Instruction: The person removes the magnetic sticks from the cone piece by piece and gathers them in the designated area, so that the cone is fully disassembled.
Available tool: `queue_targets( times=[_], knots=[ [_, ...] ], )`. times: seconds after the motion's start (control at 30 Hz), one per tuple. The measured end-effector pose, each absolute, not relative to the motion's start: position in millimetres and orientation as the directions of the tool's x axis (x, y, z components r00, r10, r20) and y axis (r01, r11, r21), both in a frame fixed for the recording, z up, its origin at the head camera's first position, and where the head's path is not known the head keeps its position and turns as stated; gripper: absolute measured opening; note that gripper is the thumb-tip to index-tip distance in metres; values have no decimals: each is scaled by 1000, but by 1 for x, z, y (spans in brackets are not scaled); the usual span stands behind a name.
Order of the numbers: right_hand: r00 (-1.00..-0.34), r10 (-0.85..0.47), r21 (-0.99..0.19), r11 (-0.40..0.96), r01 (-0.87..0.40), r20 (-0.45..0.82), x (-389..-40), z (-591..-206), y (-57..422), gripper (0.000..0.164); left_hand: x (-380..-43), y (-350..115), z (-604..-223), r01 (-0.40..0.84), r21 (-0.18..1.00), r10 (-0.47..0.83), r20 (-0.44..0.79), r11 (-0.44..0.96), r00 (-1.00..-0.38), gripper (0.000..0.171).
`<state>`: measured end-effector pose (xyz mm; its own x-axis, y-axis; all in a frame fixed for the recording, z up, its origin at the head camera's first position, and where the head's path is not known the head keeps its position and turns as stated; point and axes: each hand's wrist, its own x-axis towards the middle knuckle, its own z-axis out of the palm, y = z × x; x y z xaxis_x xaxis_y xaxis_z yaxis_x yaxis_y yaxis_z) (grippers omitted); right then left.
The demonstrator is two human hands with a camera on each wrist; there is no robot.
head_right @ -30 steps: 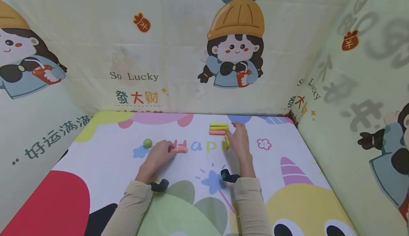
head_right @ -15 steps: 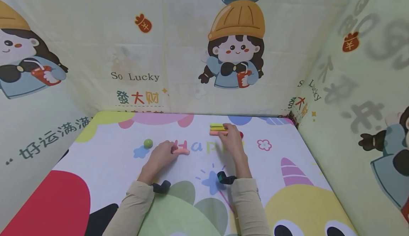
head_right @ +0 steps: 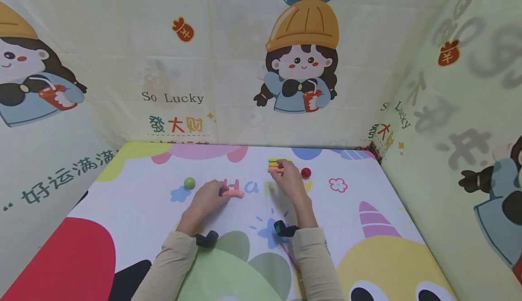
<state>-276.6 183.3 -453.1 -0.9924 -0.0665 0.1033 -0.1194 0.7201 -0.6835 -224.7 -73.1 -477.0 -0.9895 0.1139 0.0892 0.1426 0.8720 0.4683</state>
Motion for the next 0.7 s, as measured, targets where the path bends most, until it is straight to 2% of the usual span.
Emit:
queue_targets(
  times=[0.7],
  knots=[
    [-983,-118,-651,738,-180,139,-275,-452,186,48,-224,-75,-478,142,476,122,74,868,-990,38]
  ],
)
